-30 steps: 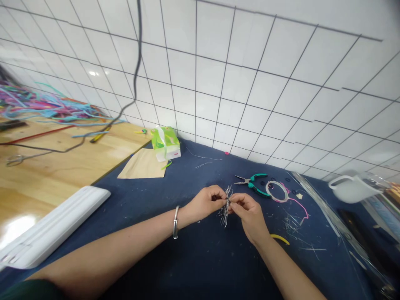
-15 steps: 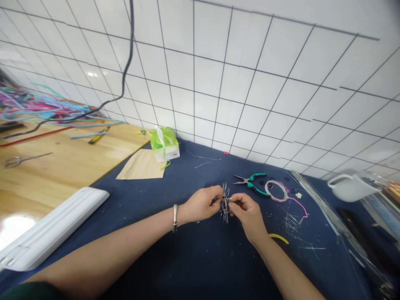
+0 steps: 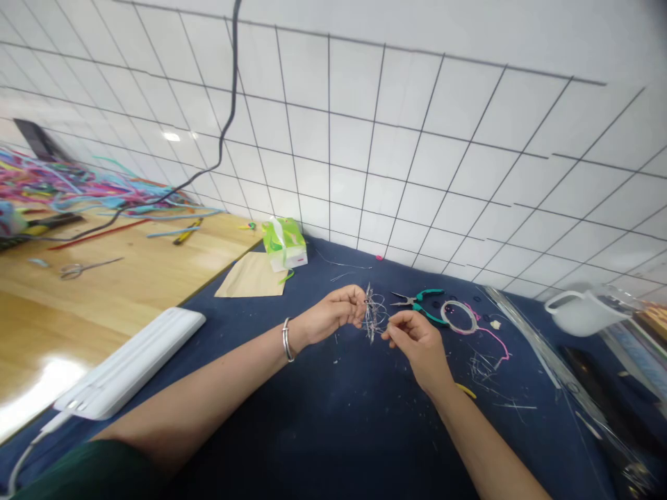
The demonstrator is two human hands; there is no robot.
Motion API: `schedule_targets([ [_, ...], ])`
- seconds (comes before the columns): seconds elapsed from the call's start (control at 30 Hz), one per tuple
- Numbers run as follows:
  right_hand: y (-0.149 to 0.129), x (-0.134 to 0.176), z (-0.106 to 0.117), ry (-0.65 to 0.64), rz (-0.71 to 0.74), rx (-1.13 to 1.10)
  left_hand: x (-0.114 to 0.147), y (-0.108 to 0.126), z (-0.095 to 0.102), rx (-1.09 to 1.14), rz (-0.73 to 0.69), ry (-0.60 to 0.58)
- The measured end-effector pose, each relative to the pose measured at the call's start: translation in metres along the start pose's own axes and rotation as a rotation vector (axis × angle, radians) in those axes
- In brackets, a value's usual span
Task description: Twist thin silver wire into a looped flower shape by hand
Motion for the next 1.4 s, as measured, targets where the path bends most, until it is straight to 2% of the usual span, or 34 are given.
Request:
schedule_targets([
  [0.1, -0.026, -0.002, -0.002, -0.031, 0.075, 0.098, -0.001, 0.014, -0.012, 0.100, -0.019, -0.022],
  [0.17, -0.049, -0.007, 0.001, -0.007, 0.149, 0.195, -0.002, 0.031, -0.023, 0.137, -0.058, -0.035],
  [0.4, -0.143, -0.014, 0.013, 0.227, 0.538, 0.405, 0.001, 0.101, -0.069, 0.189, -0.264, -0.063],
  [0.53, -0.178, -0.002, 0.004, 0.339, 0.776, 0.539, 0.007, 0.114, -0.087, 0.147, -0.280, -0.067],
  [0.7, -0.188, 0.001, -0.005, 0.379, 0.919, 0.616, 0.011, 0.118, -0.090, 0.148, -0.297, -0.060],
  [0.8, -0.187, -0.001, -0.001, 0.393, 0.934, 0.601, 0.008, 0.116, -0.087, 0.128, -0.271, -0.080],
  [0.93, -0.185, -0.004, 0.012, 0.415, 0.892, 0.492, 0.001, 0.117, -0.074, 0.091, -0.278, -0.048],
  [1.07, -0.173, -0.018, 0.021, 0.407, 0.721, 0.404, -0.008, 0.119, -0.066, 0.045, -0.264, -0.037],
  [1.2, -0.154, -0.032, 0.027, 0.396, 0.513, 0.268, -0.011, 0.128, -0.063, 0.041, -0.321, 0.037],
  [1.4, -0.140, -0.041, 0.023, 0.339, 0.395, 0.101, -0.009, 0.129, -0.065, -0.016, -0.407, 0.137],
])
Point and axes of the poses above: each hand's wrist, its own x-axis away from the middle knuckle, its own z-axis out of the back of the hand, y = z × x, the point moved 9 cm from there along -x, towards the middle knuckle, and after that the axes turned 12 degrees about x, right-handed, at the moved point
